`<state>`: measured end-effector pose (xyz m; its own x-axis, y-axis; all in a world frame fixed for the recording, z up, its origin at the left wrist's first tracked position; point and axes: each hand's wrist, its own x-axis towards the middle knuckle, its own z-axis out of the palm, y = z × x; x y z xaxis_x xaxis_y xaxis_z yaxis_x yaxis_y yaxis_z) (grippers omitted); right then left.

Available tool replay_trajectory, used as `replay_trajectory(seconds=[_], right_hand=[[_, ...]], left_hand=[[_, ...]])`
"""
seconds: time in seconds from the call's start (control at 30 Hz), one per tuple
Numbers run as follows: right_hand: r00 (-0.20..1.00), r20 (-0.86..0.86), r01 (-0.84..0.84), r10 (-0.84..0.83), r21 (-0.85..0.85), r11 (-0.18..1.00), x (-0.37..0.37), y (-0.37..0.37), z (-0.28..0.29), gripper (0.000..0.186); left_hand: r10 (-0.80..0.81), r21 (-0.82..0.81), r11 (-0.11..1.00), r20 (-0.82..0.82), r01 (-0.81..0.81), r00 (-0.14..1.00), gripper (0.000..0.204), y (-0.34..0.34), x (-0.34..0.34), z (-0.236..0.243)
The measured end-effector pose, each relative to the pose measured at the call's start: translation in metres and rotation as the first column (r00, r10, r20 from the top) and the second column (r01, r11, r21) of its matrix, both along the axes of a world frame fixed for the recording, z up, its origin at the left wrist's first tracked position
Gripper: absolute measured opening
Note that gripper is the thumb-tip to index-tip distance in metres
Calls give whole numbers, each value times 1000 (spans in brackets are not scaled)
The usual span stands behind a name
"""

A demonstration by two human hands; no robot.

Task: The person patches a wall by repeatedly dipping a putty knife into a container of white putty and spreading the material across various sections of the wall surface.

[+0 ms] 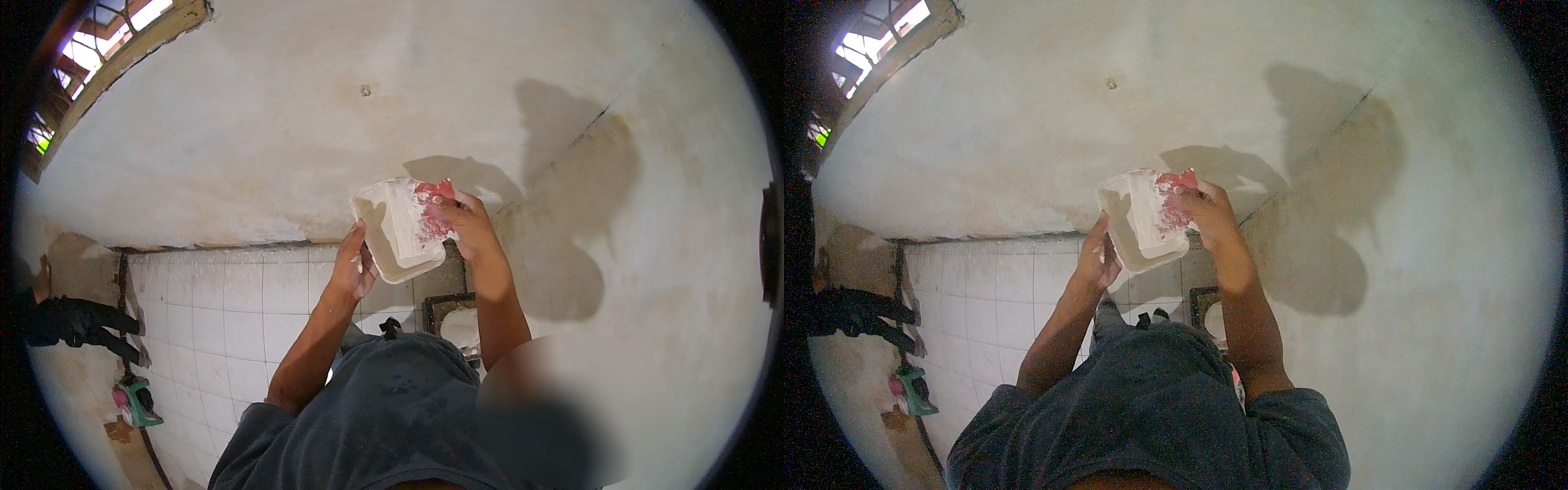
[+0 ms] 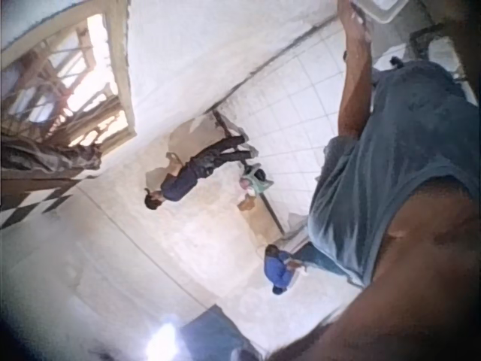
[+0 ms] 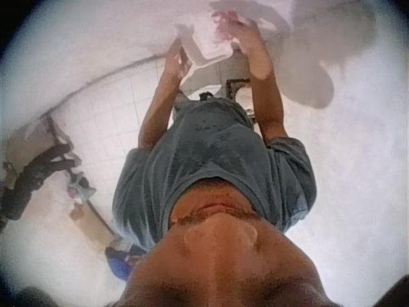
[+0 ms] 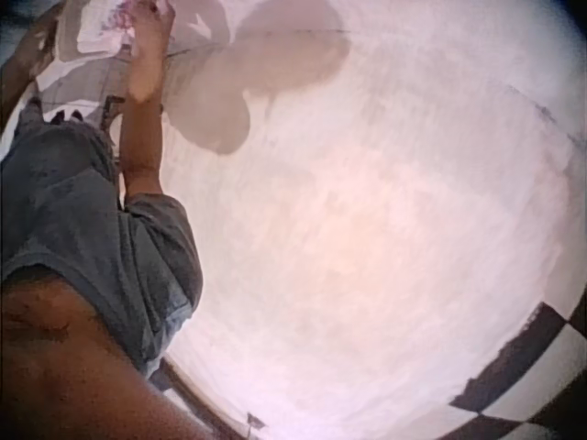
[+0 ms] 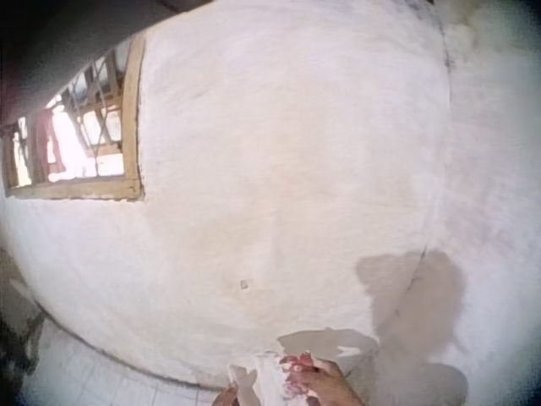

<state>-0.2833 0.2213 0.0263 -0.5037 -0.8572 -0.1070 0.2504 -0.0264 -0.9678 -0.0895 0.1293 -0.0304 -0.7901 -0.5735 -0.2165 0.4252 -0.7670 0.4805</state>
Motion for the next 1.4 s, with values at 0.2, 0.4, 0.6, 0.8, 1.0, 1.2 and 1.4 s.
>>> replay_trajectory(seconds=[0.2, 0.4, 0.6, 0.8, 1.0, 1.2, 1.4], right_hand=[[977, 205, 61, -62, 14, 998, -11, 21, -21, 28], [959, 263, 119, -109, -22, 993, -32, 31, -38, 28], [824, 483, 429, -295, -193, 882, -77, 10, -81, 39], [733, 537, 511, -418, -29, 859, -101, -28, -114, 34], [774, 437, 534, -458, -64, 843, -154, -73, -80, 26], [770, 454, 563, -448, -156, 811, -102, -36, -45, 33], [734, 494, 534, -465, 3, 846, -110, -26, -154, 34]], left_hand=[[0, 13, 1000, 7, -1, 1000, 51, 2, -1, 9], [0, -24, 1000, 17, 1, 1000, 55, 7, 0, 13], [40, -29, 999, 29, -39, 999, 55, 9, 3, 13], [59, -61, 997, 79, -55, 995, 58, 5, 13, 6], [67, -92, 994, 152, -53, 986, 60, 6, 10, 12], [108, -58, 993, 177, -99, 978, 58, 7, 24, 6], [136, -76, 989, 173, -124, 976, 58, 9, 22, 6]])
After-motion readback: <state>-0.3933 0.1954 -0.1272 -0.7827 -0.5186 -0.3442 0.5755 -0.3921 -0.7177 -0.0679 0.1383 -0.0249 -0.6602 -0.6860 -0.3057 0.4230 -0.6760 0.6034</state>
